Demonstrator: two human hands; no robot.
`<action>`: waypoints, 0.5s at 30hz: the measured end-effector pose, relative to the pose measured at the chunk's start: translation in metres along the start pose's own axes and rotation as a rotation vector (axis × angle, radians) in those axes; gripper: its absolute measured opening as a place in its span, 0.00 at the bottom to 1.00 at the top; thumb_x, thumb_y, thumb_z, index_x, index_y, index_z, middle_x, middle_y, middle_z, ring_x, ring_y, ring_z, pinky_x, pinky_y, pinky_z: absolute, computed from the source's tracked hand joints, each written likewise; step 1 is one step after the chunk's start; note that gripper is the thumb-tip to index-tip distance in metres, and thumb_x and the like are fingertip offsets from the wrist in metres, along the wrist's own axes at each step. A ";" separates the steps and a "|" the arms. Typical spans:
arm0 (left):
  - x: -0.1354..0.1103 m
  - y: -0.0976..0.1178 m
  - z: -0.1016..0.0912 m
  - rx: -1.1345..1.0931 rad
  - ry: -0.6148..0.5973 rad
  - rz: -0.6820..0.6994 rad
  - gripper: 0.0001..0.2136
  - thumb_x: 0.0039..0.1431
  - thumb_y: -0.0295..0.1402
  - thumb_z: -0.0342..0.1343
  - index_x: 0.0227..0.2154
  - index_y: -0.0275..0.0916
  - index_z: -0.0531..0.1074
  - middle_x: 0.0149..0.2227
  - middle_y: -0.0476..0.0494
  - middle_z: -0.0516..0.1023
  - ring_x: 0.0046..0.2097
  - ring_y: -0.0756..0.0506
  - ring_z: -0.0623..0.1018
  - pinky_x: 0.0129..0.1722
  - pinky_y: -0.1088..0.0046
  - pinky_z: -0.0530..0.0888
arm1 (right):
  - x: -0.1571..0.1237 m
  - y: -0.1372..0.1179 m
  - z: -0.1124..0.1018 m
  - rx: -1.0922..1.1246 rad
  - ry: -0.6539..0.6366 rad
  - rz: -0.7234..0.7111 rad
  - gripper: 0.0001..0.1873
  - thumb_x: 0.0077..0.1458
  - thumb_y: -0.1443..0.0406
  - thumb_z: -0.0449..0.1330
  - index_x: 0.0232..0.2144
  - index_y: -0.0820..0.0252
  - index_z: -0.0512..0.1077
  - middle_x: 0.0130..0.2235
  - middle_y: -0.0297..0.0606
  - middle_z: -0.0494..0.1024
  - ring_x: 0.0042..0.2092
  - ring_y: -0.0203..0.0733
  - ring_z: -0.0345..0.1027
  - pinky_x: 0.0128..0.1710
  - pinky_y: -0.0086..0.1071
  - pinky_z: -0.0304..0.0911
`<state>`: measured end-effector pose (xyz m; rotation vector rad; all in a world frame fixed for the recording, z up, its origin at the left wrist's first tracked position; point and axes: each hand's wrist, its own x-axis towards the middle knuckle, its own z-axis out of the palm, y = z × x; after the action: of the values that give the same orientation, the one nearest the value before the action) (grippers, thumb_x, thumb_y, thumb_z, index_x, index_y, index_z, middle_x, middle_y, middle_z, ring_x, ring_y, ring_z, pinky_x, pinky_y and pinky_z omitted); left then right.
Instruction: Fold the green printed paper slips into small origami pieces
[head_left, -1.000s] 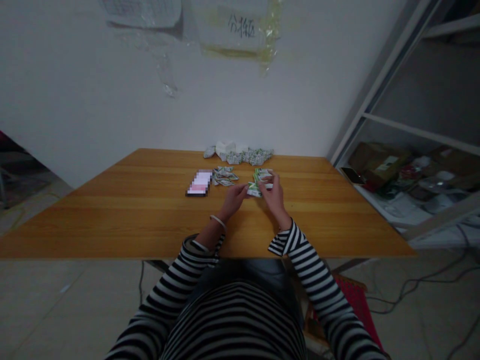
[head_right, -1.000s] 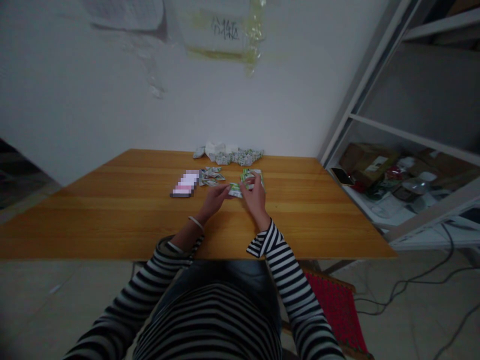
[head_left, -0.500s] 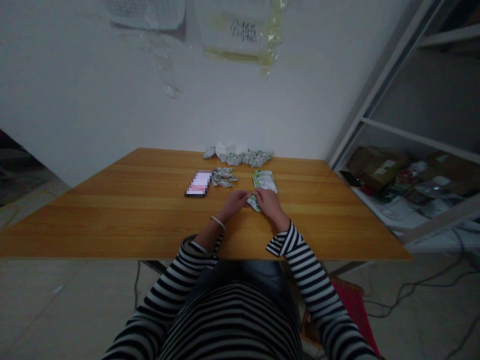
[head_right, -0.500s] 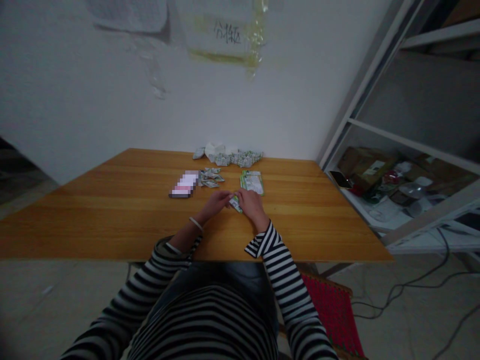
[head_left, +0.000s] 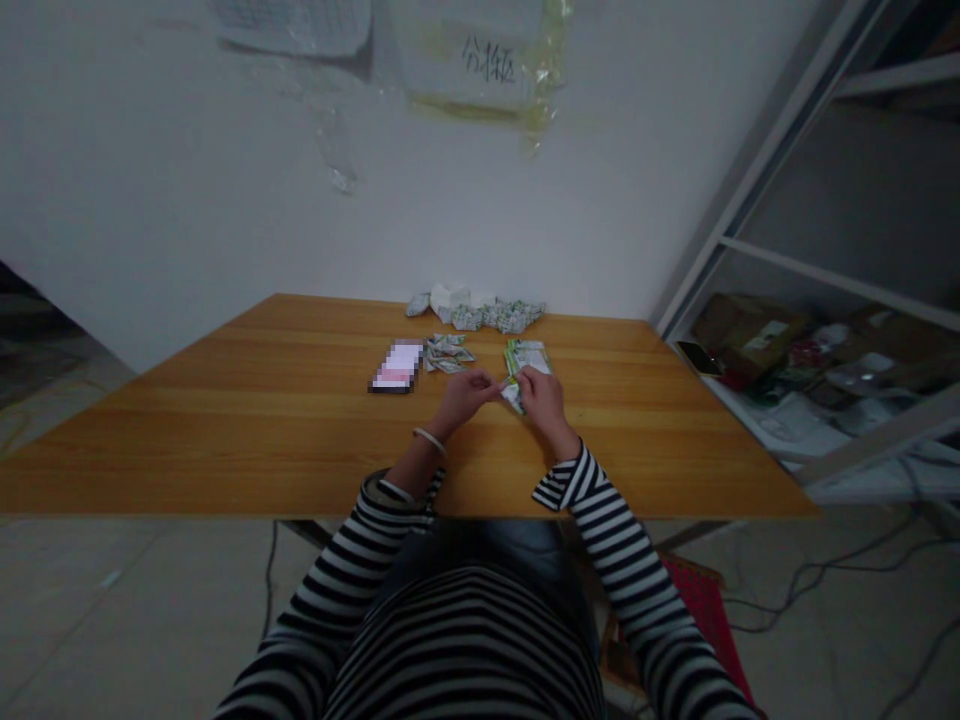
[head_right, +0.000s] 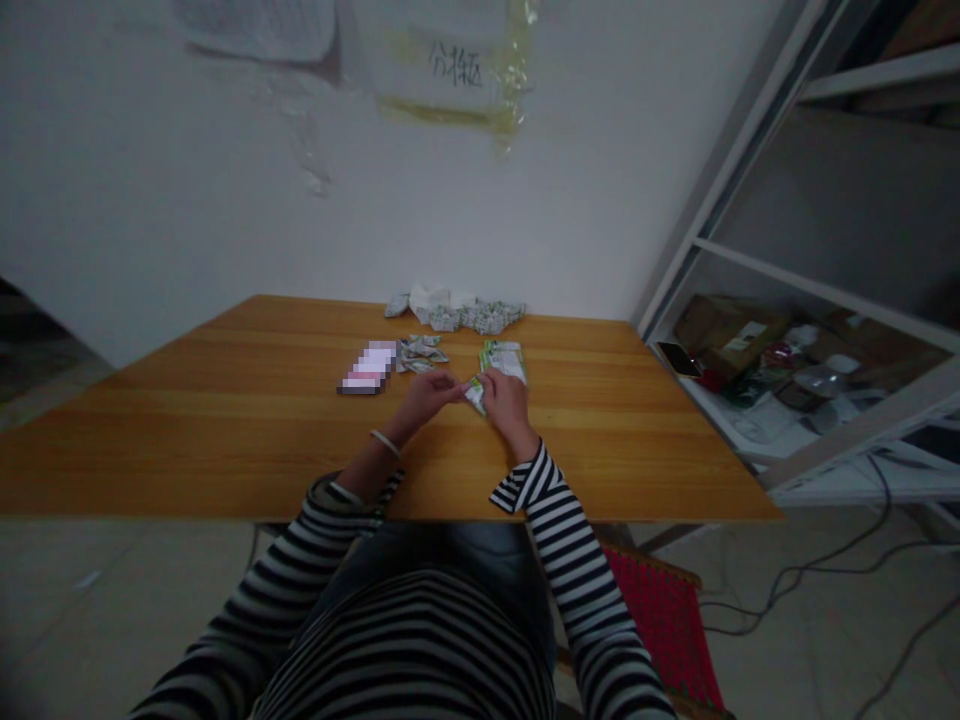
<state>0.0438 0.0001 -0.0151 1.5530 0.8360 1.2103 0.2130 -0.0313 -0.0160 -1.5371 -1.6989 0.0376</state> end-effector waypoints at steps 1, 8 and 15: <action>0.000 -0.001 0.001 -0.014 0.013 -0.007 0.16 0.40 0.42 0.70 0.18 0.35 0.72 0.18 0.49 0.75 0.22 0.51 0.73 0.24 0.76 0.69 | 0.000 0.000 0.001 0.008 0.011 0.010 0.15 0.63 0.62 0.53 0.27 0.56 0.74 0.27 0.38 0.76 0.29 0.42 0.64 0.28 0.32 0.45; -0.003 -0.003 0.003 -0.153 0.132 -0.059 0.23 0.38 0.43 0.71 0.36 0.36 0.72 0.24 0.50 0.78 0.26 0.49 0.77 0.30 0.73 0.74 | -0.002 -0.006 0.015 0.110 0.052 0.072 0.17 0.63 0.62 0.50 0.24 0.57 0.70 0.25 0.37 0.73 0.30 0.42 0.63 0.29 0.31 0.48; -0.003 -0.007 0.005 -0.182 0.086 -0.143 0.18 0.47 0.47 0.64 0.20 0.35 0.73 0.19 0.47 0.74 0.24 0.48 0.74 0.26 0.71 0.72 | -0.001 -0.007 0.028 0.319 0.017 0.068 0.20 0.65 0.57 0.46 0.23 0.56 0.64 0.24 0.33 0.68 0.30 0.39 0.61 0.29 0.28 0.54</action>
<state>0.0484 -0.0021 -0.0230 1.2814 0.8523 1.2200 0.1914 -0.0199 -0.0312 -1.3501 -1.5415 0.3142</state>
